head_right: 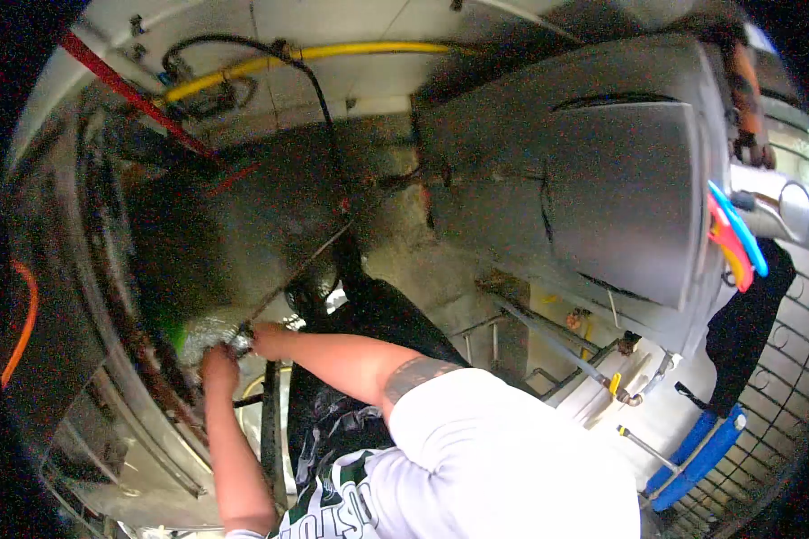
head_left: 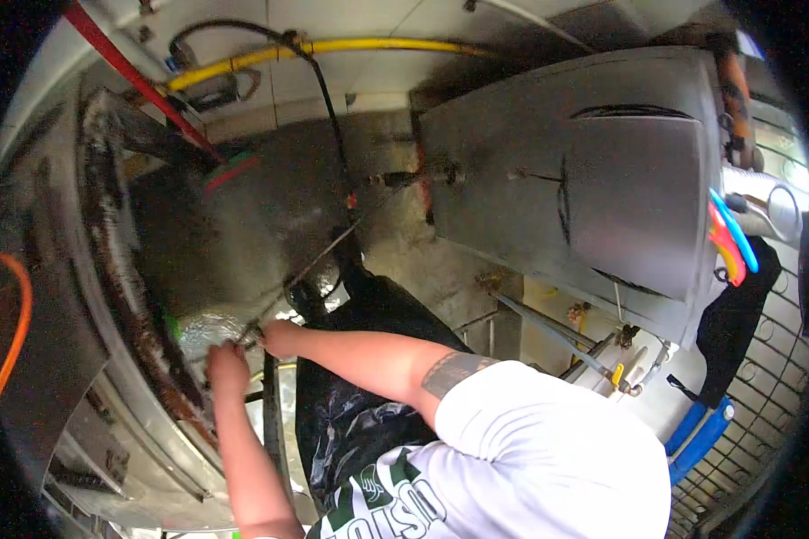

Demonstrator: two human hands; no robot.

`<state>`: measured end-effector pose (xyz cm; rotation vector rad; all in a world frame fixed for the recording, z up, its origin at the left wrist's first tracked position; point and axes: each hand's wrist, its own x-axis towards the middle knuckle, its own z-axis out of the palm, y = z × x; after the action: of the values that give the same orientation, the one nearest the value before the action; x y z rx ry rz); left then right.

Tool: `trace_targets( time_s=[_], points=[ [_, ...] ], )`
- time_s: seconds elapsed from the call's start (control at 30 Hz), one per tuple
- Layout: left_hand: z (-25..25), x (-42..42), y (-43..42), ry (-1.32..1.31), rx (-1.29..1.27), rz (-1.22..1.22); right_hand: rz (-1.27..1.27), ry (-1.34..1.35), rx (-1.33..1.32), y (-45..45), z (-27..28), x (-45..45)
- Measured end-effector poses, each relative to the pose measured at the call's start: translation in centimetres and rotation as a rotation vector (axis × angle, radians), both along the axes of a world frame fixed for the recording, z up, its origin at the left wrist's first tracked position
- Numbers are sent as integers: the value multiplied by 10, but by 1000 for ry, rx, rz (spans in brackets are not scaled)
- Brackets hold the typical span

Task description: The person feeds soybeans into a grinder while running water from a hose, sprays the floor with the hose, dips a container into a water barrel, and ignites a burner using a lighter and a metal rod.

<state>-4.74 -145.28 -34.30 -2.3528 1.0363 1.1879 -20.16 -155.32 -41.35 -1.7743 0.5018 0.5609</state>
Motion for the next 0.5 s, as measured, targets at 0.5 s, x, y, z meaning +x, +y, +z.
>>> trace_targets(
  time_s=[0.5],
  points=[
    [383, -69, -320, -58, -1634, -89, -473, 308, -378, -193, 202, -293]
  ],
)
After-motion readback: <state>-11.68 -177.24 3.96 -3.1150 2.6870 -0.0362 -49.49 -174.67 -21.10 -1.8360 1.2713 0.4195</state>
